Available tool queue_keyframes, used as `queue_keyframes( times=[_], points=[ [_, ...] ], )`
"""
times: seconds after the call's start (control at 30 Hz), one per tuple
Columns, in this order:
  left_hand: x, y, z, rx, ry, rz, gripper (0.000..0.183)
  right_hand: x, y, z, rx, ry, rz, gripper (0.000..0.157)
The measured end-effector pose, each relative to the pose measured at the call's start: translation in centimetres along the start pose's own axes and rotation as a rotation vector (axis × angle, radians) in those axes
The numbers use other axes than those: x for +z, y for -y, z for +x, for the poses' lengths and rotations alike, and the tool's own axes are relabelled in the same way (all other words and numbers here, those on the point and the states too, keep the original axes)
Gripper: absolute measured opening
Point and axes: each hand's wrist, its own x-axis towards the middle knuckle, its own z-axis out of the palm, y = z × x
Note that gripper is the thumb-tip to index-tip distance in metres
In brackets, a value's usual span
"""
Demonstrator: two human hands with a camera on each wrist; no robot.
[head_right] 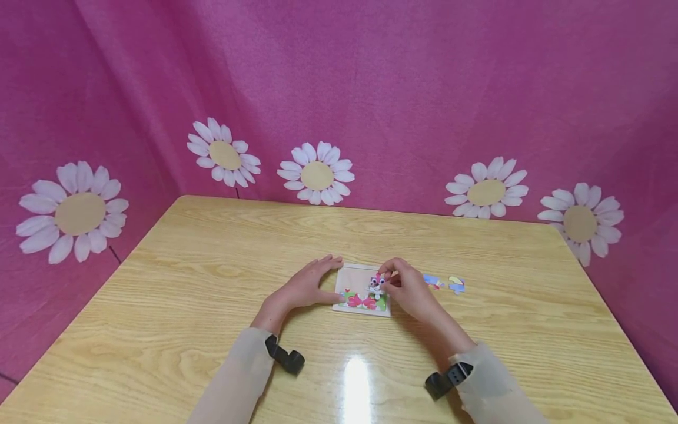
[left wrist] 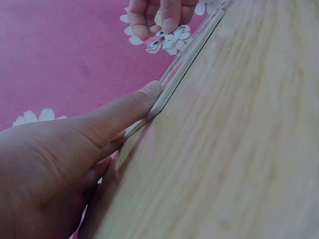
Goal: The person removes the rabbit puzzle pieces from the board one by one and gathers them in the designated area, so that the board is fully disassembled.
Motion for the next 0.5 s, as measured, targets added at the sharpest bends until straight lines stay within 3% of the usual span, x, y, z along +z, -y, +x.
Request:
queue_keyframes(
  times=[0.5],
  points=[
    [0.1, 0.1, 0.1, 0.007, -0.006, 0.003, 0.082, -2.2, -1.7, -1.8, 0.032, -0.024, 0.043, 0.021]
  ],
)
